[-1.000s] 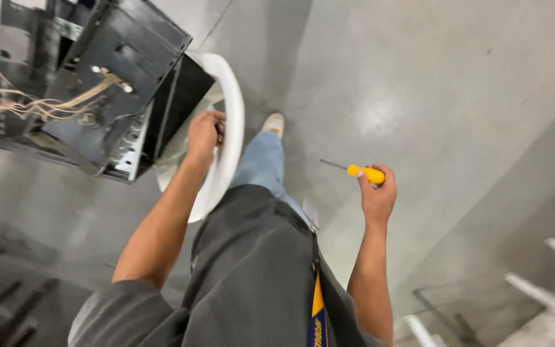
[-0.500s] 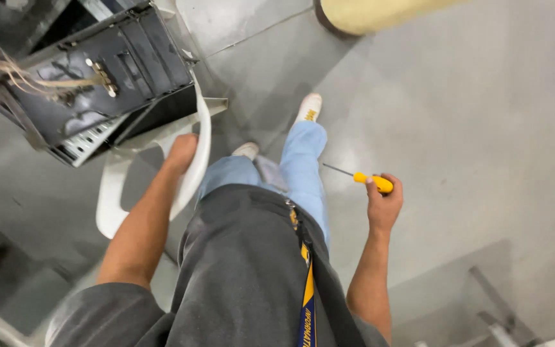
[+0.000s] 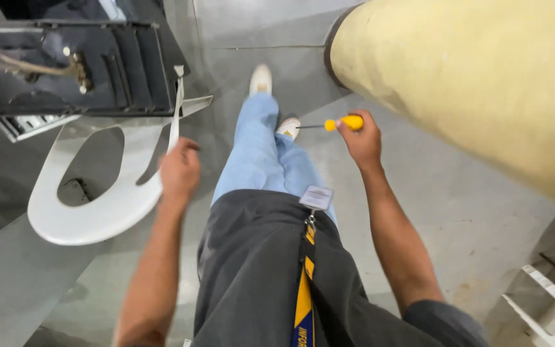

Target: Using a screwdriver to remove screws from a computer power supply unit on a workbench.

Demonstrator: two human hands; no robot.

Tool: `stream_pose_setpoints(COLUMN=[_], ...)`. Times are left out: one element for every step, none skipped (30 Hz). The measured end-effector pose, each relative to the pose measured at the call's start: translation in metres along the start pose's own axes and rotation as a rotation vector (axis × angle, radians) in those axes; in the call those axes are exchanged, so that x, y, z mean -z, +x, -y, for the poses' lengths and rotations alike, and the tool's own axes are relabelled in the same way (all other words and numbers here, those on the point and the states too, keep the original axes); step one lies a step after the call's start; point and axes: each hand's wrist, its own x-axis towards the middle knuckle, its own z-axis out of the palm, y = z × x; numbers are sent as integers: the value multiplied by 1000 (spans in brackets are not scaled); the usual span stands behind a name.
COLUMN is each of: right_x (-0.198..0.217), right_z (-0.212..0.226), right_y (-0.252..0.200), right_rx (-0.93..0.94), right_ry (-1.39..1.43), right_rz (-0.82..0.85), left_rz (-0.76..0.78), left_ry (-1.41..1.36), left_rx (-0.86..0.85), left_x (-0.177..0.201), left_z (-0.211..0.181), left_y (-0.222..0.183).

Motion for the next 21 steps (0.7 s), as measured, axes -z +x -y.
stream_pose_setpoints(right_x=[-7,-15,-25,-34,-43,-52,-59,-61,-68,-74,-77,-79,-84,-95,-102,-111,-116,-123,-130,-135,-144], right_z=[-4,-6,-7,-7,-21,-35,-45,-44,-42,-40,-31,-22,-14,-18,-26,-36,-37,-41,-47,-39,-32], right_y=[30,51,73,96,114,132,159,175,183,189,197,204,218,243,260,278,300,323,348,370,396], right_rx=[-70,-75,-157,-239,-251,-361,-457,-455,-550,-646,-643,-679,-704,-692,-706,-721,-714,-715,-716,-710,-720], right_ry=[-76,-84,-127,-171,-172,-236,-297,-295,-240,-186,-182,-109,-34,-30,22,73,72,154,237,236,286], right_rz=[51,58,57,55,59,86,105,101,103,104,118,77,38,55,44,32,46,49,52,67,133], left_rz=[70,76,160,245,254,345,424,422,417,412,404,409,403,385,387,389,378,382,384,372,383], left_ry=[-89,-93,-140,-188,-183,-148,-117,-116,-132,-148,-142,-172,-206,-203,-207,-211,-212,-261,-310,-311,-371], left_rx=[-10,-1,26,54,60,87,103,99,96,93,105,109,112,122,121,121,131,131,130,140,192], left_x=[-6,-22,-35,-47,-58,-67,-79,-80,-77,-75,-72,-70,-70,-73,-78,-85,-82,-82,-83,-87,-93], left_z=[-20,-30,-41,-52,-56,-60,-68,-77,-82,-86,-93,-100,-106,-108,-110,-111,-122,-133,-142,-148,-152], left_y=[0,4,12,19,33,46,66,88,101,113,127,139,156,174,184,196,205,216,227,238,253])
